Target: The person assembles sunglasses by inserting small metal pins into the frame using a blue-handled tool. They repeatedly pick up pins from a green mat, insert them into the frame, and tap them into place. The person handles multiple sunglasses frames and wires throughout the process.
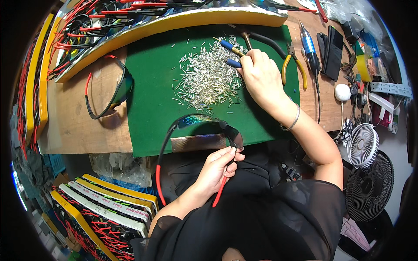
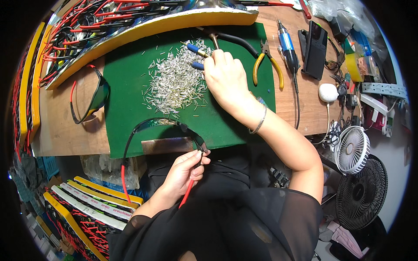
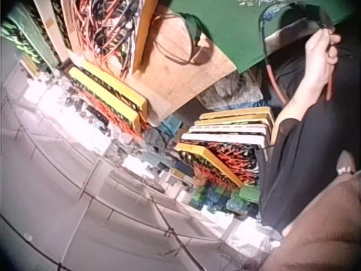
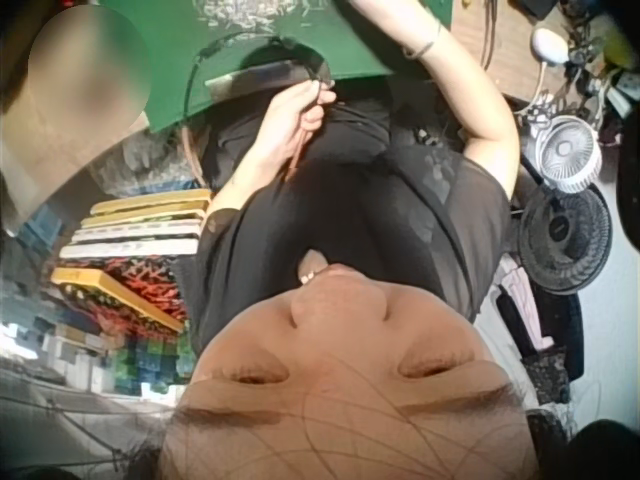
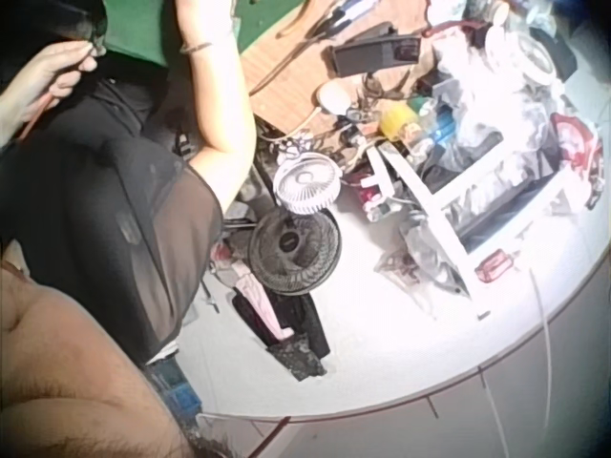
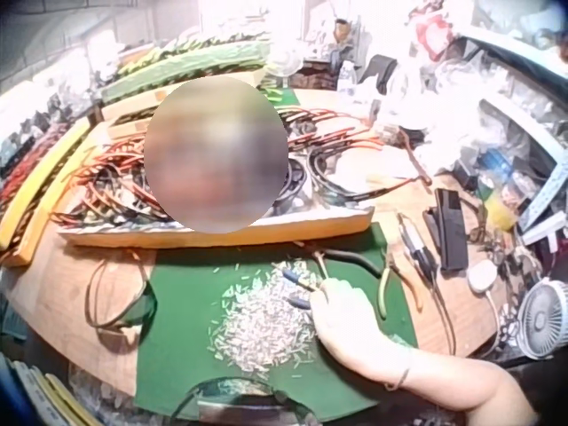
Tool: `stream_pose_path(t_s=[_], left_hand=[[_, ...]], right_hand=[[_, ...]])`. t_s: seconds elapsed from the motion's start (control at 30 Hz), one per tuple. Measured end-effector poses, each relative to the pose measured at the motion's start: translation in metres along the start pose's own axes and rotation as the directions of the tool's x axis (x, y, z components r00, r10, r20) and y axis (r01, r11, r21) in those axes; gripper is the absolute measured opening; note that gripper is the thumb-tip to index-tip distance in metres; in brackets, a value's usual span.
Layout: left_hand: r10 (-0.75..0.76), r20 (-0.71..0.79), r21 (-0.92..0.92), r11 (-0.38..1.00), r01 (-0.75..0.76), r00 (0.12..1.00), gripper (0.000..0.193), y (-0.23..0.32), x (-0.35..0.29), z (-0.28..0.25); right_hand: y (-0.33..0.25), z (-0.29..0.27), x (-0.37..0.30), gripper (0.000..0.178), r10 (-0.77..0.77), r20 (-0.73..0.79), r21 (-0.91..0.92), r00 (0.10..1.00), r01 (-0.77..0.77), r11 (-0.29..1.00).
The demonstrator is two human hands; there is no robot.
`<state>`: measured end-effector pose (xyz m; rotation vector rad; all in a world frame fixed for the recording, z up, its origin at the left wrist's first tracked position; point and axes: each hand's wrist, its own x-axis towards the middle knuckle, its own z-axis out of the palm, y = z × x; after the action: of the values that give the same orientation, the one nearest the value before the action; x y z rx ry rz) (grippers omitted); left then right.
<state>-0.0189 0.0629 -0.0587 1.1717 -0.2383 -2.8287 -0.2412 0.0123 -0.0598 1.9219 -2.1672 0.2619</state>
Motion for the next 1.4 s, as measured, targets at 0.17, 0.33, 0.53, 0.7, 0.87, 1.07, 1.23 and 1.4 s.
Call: stream_pose_path(t_s=[0.17, 0.33, 0.53, 0.7, 0.87, 1.07, 1.23, 1.4], left_hand=[[-0.005, -0.019, 0.026, 1.000, 0.005, 1.000, 0.022, 0.000, 0.001, -0.001], [0.021, -0.031, 0.034, 0.999, -0.020, 0.999, 0.020, -0.004, 0.005, -0.003], [0.034, -0.009, 0.013, 0.999, -0.033, 0.999, 0.021, -0.004, 0.004, -0.003], [0.051, -0.016, 0.018, 0.999, -0.050, 0.999, 0.023, -0.007, 0.005, -0.003], [0.086, -0.016, 0.075, 0.994, -0.084, 0.996, 0.020, -0.008, 0.005, -0.001], [0.135, -0.043, 0.073, 0.989, -0.132, 0.990, 0.019, -0.015, 0.006, -0.002], [0.132, -0.059, 0.061, 0.990, -0.129, 0.989, 0.019, -0.015, 0.006, -0.002], [0.133, -0.045, 0.066, 0.989, -0.130, 0.990, 0.020, -0.015, 0.006, -0.005]], right_hand=[[0.008, -0.013, 0.029, 0.023, 0.005, -0.105, 0.091, 0.995, 0.005, 0.996], [0.009, 0.014, 0.048, 0.012, -0.055, -0.097, -0.002, 0.994, 0.055, 0.998], [0.007, -0.064, 0.004, 0.017, 0.075, 0.050, 0.414, 0.996, -0.089, 0.906], [-0.002, -0.116, -0.090, 0.011, 0.102, 0.654, 0.598, 0.750, -0.594, 0.538], [-0.033, -0.096, -0.129, 0.011, 0.085, 0.578, 0.668, 0.811, -0.531, 0.522], [-0.039, -0.085, -0.131, 0.011, 0.117, 0.461, 0.659, 0.880, -0.428, 0.618], [-0.038, -0.082, -0.134, 0.011, 0.087, 0.418, 0.677, 0.904, -0.374, 0.635], [-0.037, -0.080, -0.134, 0.011, 0.063, 0.405, 0.688, 0.912, -0.350, 0.636]])
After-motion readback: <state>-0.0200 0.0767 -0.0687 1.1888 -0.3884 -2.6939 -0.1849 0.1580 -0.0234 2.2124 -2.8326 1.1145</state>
